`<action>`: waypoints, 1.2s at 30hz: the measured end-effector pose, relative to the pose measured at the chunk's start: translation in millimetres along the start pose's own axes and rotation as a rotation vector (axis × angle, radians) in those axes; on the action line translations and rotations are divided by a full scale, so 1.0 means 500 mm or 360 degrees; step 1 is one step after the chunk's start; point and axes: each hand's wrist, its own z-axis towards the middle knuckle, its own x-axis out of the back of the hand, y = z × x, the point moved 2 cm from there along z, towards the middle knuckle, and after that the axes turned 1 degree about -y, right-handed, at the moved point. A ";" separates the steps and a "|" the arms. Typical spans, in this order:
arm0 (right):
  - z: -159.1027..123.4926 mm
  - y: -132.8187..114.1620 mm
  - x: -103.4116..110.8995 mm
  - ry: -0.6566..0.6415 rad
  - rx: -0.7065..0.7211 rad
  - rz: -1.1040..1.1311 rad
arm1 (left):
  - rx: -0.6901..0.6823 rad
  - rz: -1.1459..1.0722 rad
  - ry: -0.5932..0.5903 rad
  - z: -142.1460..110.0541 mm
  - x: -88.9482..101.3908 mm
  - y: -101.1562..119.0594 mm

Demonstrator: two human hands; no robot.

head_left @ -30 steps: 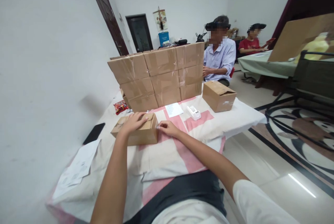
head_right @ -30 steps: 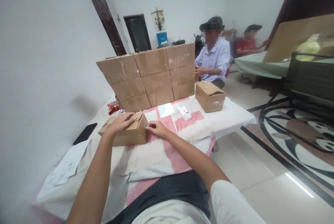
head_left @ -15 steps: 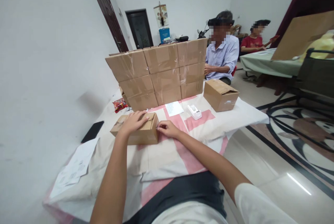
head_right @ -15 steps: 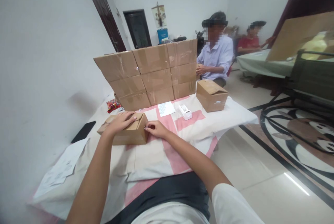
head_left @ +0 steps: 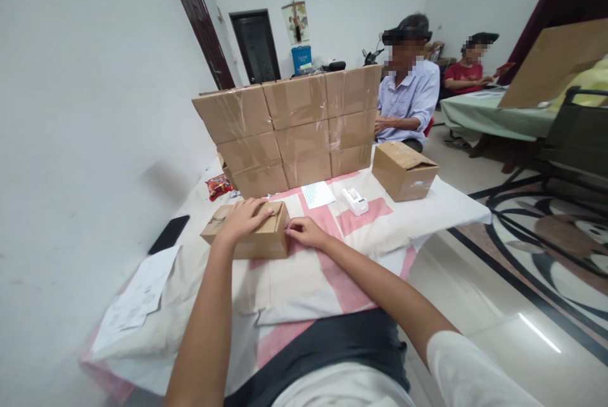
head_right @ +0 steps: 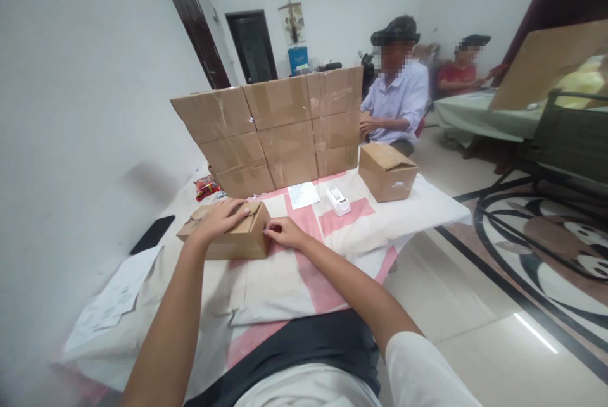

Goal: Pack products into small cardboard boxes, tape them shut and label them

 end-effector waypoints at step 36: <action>0.009 0.000 0.011 -0.0131 -0.0175 0.0122 | -0.0114 0.0133 0.0040 -0.008 -0.002 0.012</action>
